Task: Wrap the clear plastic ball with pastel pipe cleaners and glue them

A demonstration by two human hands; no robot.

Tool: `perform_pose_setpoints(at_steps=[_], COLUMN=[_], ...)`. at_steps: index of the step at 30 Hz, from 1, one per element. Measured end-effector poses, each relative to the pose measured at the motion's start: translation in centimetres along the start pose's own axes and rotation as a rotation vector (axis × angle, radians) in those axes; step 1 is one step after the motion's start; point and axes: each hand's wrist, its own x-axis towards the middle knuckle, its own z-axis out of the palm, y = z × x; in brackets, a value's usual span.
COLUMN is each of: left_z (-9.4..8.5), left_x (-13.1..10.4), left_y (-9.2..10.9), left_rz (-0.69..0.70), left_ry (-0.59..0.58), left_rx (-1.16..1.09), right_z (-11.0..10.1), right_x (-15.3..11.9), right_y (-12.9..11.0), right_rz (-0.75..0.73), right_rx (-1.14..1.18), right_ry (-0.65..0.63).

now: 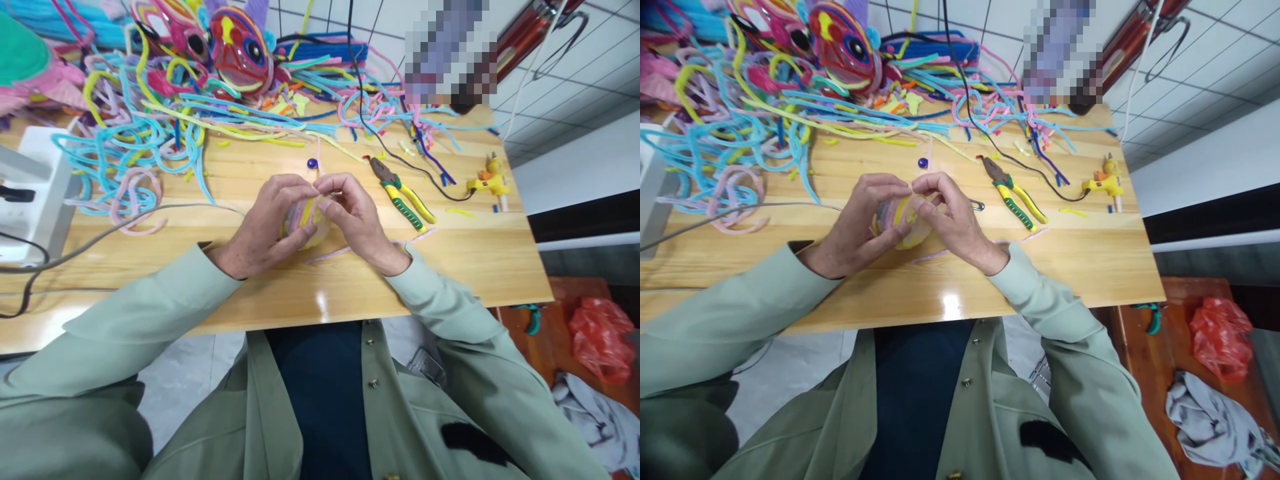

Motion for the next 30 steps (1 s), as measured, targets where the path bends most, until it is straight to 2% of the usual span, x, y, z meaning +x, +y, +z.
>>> perform_pose_setpoints(at_steps=[6,11,16,21,25,30], left_z=[0.3,0.4,0.8,1.4,1.3,0.7], left_x=[-0.4,-0.7,-0.9,-1.1,-1.0,-0.7], left_y=[-0.1,0.3,0.5,-0.3,-0.4,0.2], left_rz=[0.019,0.005,0.001,0.041,0.047,0.053], left_ry=[0.003,0.001,0.046,0.089,0.06,0.013], left_rx=[0.014,0.042,0.018,0.079,0.119,0.049], right_z=[-0.2,-0.4,-0.8,-1.0,-1.0,-1.0], right_x=[0.2,0.2,0.5,0.5,0.2,-0.1], right_y=[0.6,0.5,0.0,-0.6,-0.9,-0.6], right_rz=[-0.036,-0.022,-0.062,-0.069,-0.03,-0.037], right_rx=[-0.001,0.01,0.007,-0.016,-0.005,-0.028], right_ry=[0.028,-0.001,-0.02,-0.044,-0.078,-0.098])
